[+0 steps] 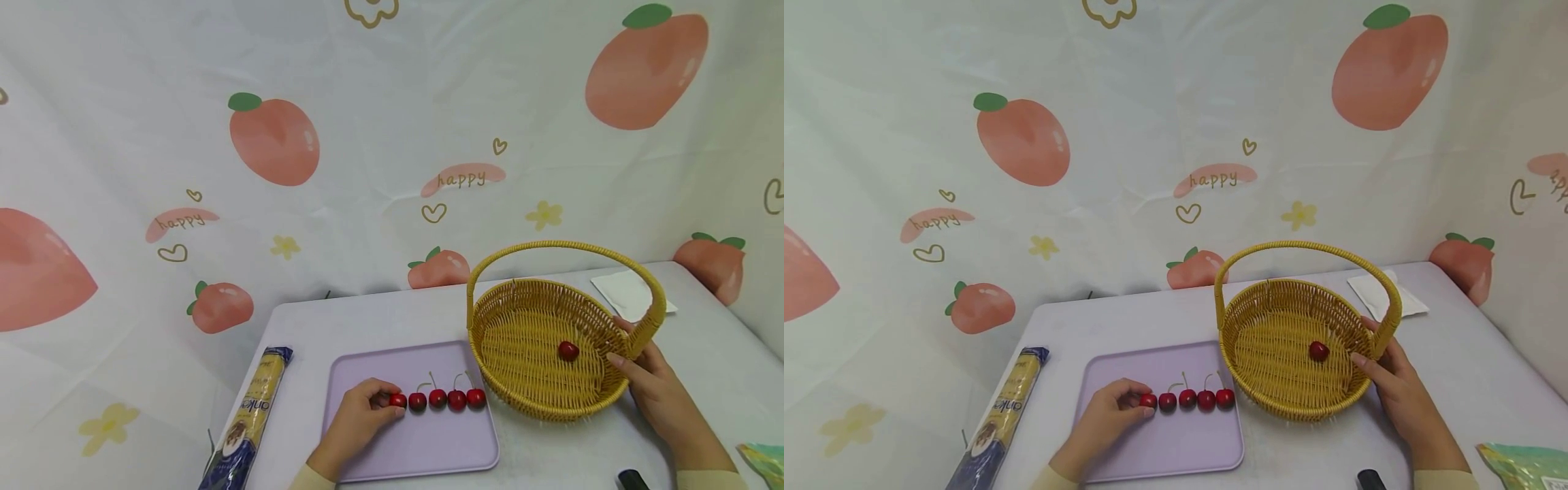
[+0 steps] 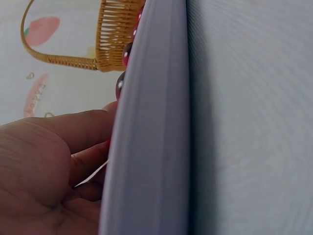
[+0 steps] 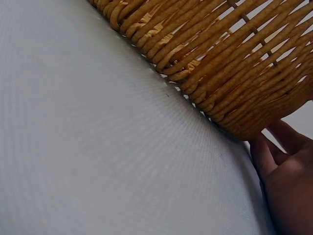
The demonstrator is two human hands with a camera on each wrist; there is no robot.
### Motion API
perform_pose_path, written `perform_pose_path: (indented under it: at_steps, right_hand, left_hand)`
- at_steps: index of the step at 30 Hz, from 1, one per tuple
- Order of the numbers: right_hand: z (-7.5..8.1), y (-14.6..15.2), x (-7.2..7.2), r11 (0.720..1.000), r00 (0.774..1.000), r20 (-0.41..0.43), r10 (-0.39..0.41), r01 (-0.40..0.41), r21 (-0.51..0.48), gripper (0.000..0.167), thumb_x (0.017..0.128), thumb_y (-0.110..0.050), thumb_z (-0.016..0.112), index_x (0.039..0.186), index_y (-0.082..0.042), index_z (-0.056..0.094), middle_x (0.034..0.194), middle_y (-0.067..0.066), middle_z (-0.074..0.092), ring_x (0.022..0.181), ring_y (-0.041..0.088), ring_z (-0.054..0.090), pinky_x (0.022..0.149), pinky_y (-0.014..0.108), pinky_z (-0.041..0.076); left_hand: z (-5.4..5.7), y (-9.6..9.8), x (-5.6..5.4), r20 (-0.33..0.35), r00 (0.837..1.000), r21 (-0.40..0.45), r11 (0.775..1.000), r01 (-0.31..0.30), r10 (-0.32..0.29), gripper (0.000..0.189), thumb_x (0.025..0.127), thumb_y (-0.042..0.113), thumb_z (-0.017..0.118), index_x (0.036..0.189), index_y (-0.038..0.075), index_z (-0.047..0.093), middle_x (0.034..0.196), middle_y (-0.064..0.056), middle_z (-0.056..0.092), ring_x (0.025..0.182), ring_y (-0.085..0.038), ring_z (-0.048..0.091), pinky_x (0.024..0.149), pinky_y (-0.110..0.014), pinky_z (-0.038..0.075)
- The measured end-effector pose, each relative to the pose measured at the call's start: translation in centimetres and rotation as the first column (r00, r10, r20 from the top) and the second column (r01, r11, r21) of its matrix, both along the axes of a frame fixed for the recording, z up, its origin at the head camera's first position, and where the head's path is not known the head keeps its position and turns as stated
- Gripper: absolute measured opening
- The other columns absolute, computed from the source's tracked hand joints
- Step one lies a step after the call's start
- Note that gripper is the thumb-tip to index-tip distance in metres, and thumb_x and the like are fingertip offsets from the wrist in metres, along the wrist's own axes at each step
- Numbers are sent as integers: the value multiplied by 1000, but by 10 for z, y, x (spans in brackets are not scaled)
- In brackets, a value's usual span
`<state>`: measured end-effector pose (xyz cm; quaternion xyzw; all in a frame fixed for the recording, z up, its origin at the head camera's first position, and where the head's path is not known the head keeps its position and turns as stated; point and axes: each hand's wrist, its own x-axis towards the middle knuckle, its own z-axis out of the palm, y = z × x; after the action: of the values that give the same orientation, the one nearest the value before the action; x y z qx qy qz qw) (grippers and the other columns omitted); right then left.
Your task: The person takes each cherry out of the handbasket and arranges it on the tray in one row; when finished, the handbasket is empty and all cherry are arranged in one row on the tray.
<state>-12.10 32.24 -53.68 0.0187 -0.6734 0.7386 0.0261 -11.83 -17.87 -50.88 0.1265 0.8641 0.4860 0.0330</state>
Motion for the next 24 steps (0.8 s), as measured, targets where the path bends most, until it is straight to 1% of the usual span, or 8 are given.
perform_pose_path:
  at_steps: [5, 8, 11, 15, 18, 21, 24]
  right_hand:
    - [-1, 0, 0, 1000, 1000, -10, 0, 0, -12, 68, 117, -12, 51, 175, -35, 25, 168, 0, 23, 147, 7, 26, 118, 18, 12]
    - [-1, 0, -1, 1000, 1000, -22, -1, 1, -16, 68, 116, -11, 51, 174, -34, 25, 169, 0, 23, 148, 8, 25, 118, 18, 12]
    - [-1, 0, -1, 1000, 1000, -20, -3, 3, -8, 67, 116, -12, 51, 174, -35, 25, 169, 0, 22, 148, 7, 25, 118, 18, 11]
    - [-1, 1, -1, 1000, 1000, -19, -6, 6, -1, 68, 116, -13, 51, 174, -35, 25, 170, 0, 22, 148, 7, 25, 118, 18, 11]
    - [-1, 1, -1, 1000, 1000, -22, -5, 5, -3, 68, 116, -12, 51, 175, -35, 25, 170, 1, 21, 150, 8, 23, 119, 19, 9]
    - [-1, 0, 0, 1000, 1000, -24, -1, 1, -4, 68, 117, -12, 50, 175, -34, 24, 171, 1, 19, 152, 9, 21, 120, 20, 6]
    - [-1, 0, 0, 1000, 1000, -26, 1, -1, 4, 67, 117, -12, 50, 175, -34, 24, 172, 2, 19, 152, 8, 20, 120, 21, 5]
  left_hand:
    - [1, 1, 0, 9, 1000, 0, 1000, 8, -8, 28, 87, 9, 94, 111, 9, 80, 94, 2, 68, 81, -10, 62, 73, -25, 52]
    - [0, 1, 0, 0, 1000, -6, 1000, 14, -14, 27, 87, 10, 93, 111, 9, 80, 94, 2, 68, 80, -9, 62, 73, -26, 53]
    - [1, 1, 0, -8, 1000, -4, 1000, 20, -20, 28, 87, 10, 93, 111, 8, 80, 94, 2, 68, 81, -9, 62, 73, -26, 54]
    - [2, 3, 1, 0, 1000, 2, 1000, 16, -16, 28, 88, 11, 93, 113, 7, 79, 95, 2, 68, 81, -10, 63, 74, -26, 54]
    - [3, 3, 0, 14, 1000, -3, 1000, -2, 2, 26, 94, 19, 89, 114, 7, 79, 97, 3, 70, 82, -11, 64, 74, -26, 54]
    - [5, 3, -2, 27, 999, -10, 999, -39, 39, 23, 102, 29, 81, 114, 10, 79, 99, 5, 71, 84, -12, 66, 74, -28, 53]
    - [10, 3, -5, 33, 996, 15, 997, -81, 81, 24, 107, 34, 74, 114, 11, 79, 98, 3, 73, 86, -14, 67, 74, -28, 53]
